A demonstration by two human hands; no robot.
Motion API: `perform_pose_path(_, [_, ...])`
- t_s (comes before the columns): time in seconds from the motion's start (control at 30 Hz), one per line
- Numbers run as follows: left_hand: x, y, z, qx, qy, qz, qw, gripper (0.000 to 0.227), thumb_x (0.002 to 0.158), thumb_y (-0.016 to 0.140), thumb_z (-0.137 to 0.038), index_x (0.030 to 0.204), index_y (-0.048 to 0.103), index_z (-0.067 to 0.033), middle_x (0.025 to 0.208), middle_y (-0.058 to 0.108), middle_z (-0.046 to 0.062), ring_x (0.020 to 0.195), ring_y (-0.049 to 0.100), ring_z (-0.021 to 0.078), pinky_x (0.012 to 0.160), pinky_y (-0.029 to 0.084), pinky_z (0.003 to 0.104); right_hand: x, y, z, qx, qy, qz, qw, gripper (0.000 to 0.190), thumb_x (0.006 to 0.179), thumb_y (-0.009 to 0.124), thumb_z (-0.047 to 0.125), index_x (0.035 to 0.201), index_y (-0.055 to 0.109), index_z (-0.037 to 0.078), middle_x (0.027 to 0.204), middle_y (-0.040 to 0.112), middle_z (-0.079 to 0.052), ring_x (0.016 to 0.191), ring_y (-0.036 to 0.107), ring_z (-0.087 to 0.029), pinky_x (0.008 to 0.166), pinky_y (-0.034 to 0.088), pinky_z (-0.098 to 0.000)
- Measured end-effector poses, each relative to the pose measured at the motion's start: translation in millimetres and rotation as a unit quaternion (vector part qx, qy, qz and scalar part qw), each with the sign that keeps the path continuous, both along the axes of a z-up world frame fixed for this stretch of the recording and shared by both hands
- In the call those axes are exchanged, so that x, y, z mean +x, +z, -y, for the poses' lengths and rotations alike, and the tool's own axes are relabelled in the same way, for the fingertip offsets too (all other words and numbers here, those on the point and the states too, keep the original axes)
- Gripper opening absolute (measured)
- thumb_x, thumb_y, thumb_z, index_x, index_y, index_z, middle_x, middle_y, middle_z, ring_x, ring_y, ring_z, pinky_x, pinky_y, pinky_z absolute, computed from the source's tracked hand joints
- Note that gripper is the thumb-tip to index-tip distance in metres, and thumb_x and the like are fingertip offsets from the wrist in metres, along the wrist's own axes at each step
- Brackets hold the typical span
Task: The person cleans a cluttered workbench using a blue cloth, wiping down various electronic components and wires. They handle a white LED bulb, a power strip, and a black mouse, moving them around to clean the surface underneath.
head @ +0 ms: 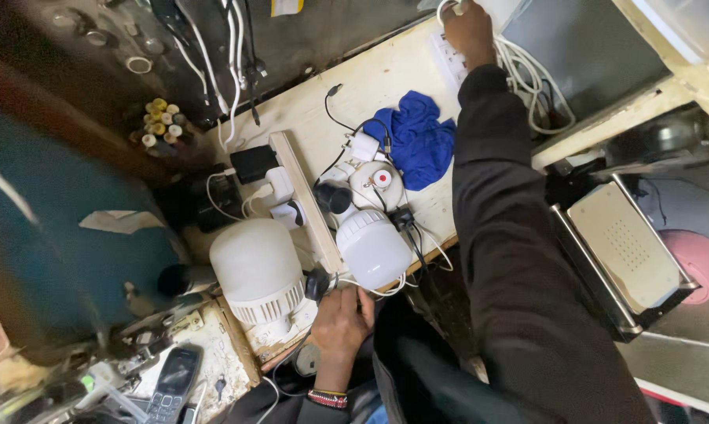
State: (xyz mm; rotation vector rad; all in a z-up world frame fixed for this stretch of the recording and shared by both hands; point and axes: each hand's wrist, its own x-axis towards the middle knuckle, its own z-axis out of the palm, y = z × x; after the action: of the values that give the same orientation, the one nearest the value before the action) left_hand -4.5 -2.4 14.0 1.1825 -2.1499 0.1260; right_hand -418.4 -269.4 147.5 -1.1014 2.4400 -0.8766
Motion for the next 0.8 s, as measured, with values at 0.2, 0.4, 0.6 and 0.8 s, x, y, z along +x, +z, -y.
perform_pose_path(0.2, [1,0,-1,0.003,-0.010,-0.022,1.000,0.023,0.098,0.059,-0.027,0.076,0.056,-0.0192,0.068,0.052,0.001,0.063,0.055,0.0212,0.055,0.041,0.032,43,-52,-27,-0.031,-0.151,-0.355,0.922,0.055,0.093,0.068,0.044,0.127,0.061,0.002,0.123,0.067,-0.021,0.115,0.059,-0.041,0.095,0.042,-0.0602])
perform_pose_path(0.4, [1,-3,-4,-0.011,0.005,-0.023,1.000,0.020,0.098,0.059,-0.028,0.080,0.058,-0.0192,0.070,0.053,0.001,0.067,0.057,0.0204,0.054,0.042,0.033,45,-63,-57,0.025,-0.130,-0.392,0.910,0.066,0.078,0.074,0.019,0.139,0.052,0.006,0.131,0.050,-0.016,0.119,0.049,-0.040,0.095,0.042,-0.0562])
perform_pose_path(0.6, [0,-3,0,-0.011,0.005,-0.033,0.999,0.024,0.097,0.060,-0.029,0.075,0.054,-0.0206,0.068,0.053,0.000,0.065,0.057,0.0209,0.054,0.042,0.033,55,-57,-68,-0.051,-0.017,-0.335,0.941,0.060,0.080,0.076,0.011,0.137,0.057,0.010,0.126,0.056,-0.015,0.117,0.050,-0.039,0.094,0.041,-0.0581])
perform_pose_path(0.8, [0,-12,0,-0.011,0.011,-0.039,0.999,0.020,0.095,0.063,-0.029,0.078,0.057,-0.0197,0.070,0.054,0.000,0.066,0.059,0.0201,0.052,0.042,0.033,90,-61,-85,-0.096,0.030,-0.363,0.926,0.062,0.095,0.071,0.022,0.150,0.048,0.006,0.157,0.041,-0.021,0.143,0.037,-0.041,0.118,0.023,-0.0612])
